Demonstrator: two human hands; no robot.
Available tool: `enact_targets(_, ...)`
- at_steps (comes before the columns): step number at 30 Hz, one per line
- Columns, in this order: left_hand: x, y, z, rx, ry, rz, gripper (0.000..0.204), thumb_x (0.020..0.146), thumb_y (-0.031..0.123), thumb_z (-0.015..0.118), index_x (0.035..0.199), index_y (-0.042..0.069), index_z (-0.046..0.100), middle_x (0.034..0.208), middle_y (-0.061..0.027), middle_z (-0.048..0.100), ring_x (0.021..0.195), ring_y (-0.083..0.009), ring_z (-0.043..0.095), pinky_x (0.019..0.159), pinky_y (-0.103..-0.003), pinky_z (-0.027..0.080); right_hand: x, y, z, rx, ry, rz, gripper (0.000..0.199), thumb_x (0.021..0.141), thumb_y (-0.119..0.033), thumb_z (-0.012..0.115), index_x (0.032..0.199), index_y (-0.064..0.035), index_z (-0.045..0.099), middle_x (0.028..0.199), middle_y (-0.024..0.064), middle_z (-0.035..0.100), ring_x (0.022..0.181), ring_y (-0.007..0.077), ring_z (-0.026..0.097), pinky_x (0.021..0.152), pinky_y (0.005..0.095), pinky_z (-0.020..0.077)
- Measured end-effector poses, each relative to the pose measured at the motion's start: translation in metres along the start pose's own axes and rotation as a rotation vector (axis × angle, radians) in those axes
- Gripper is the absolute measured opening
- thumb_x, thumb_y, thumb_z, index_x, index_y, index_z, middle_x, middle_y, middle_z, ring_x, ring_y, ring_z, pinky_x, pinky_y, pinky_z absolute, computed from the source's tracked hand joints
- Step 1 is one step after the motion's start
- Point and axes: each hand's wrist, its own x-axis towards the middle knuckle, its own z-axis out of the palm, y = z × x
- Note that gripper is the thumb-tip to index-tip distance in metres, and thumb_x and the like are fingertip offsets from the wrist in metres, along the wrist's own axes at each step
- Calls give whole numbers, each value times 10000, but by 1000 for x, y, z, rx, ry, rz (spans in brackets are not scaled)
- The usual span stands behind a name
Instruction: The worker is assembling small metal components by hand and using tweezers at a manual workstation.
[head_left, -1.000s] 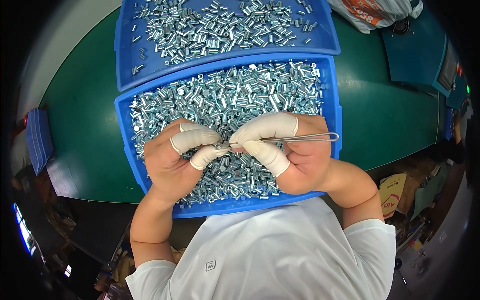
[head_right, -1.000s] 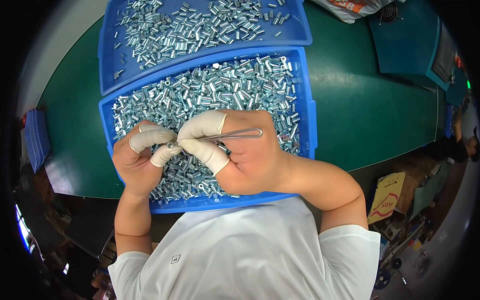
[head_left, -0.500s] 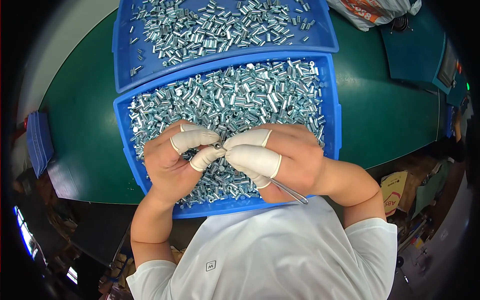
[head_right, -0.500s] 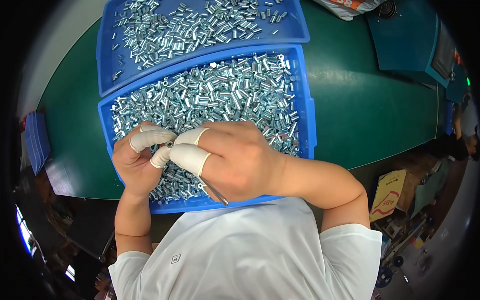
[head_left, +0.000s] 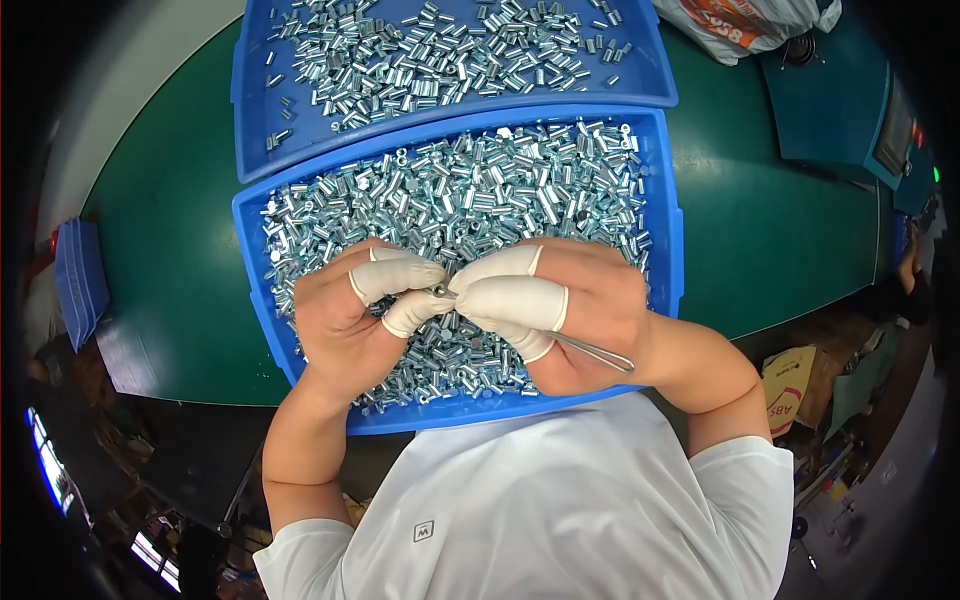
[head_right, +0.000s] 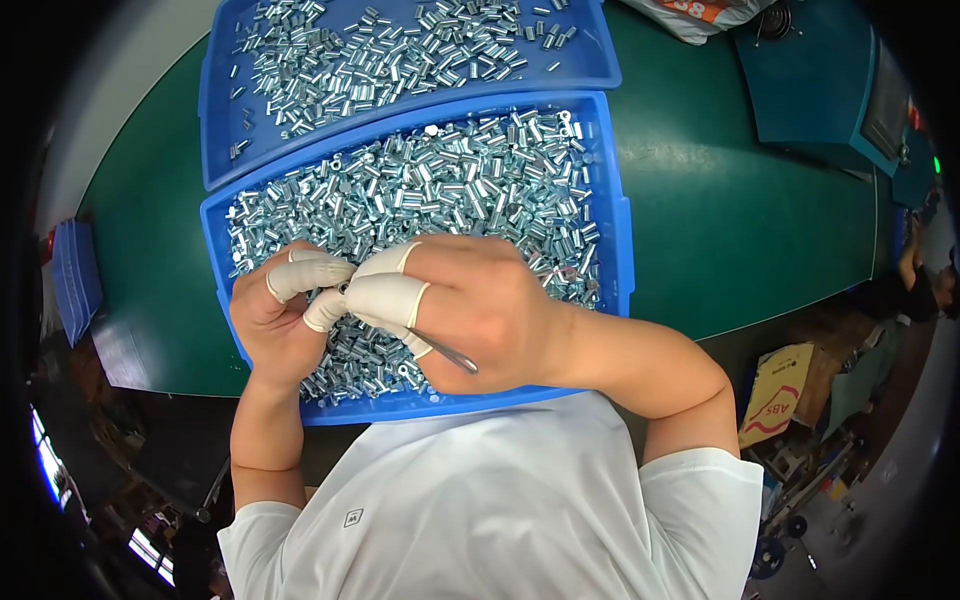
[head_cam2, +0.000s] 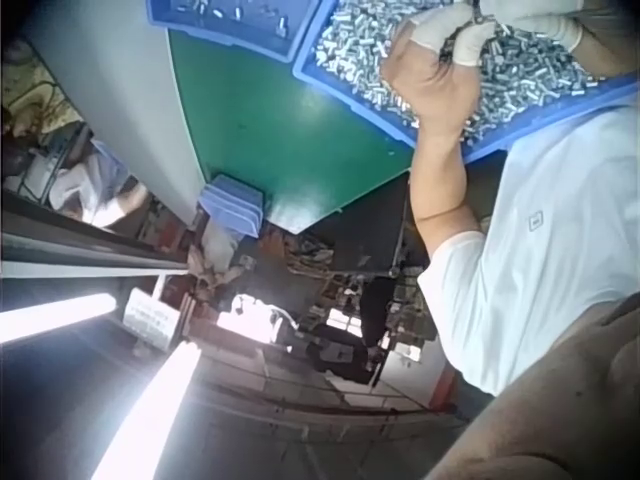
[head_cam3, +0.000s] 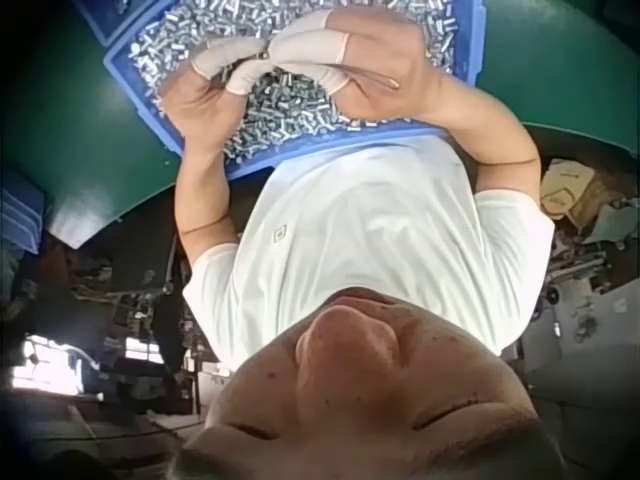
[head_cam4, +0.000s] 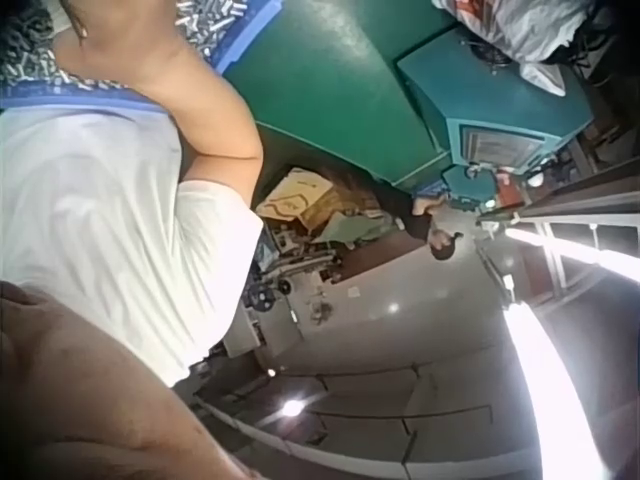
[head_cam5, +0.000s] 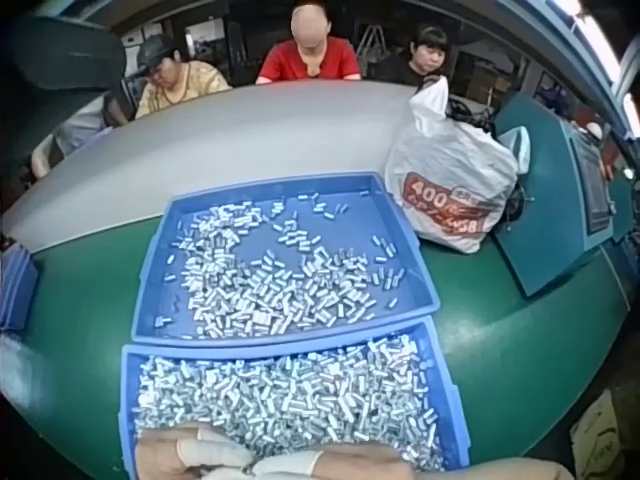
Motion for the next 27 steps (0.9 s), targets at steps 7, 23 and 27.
enact_targets(7, -2, 0, -1, 22, -44, 14, 231, 810, 93, 911, 995, 40, 783, 862, -96, 792, 726, -207, 735, 656, -305, 566, 0, 0, -9, 168, -39, 184, 109, 939, 22, 745, 1046, 4, 747, 968, 178, 780, 796, 277, 780, 697, 329, 624)
enact_targets(23, 3, 3, -3, 79, -63, -11, 192, 834, 105, 894, 980, 52, 781, 879, -85, 792, 745, -206, 739, 658, -306, 576, 5, -4, -5, 26, -67, 50, 209, 886, 67, 733, 1088, 14, 751, 999, 183, 768, 843, 317, 780, 724, 362, 636)
enact_targets(27, 0, 5, -5, -40, -59, -118, 163, 871, 78, 864, 1007, 33, 785, 897, -89, 796, 747, -175, 737, 665, -293, 579, 3, 4, -9, 263, -59, 198, 114, 954, 37, 717, 1064, 28, 745, 1014, 186, 773, 871, 292, 785, 774, 353, 638)
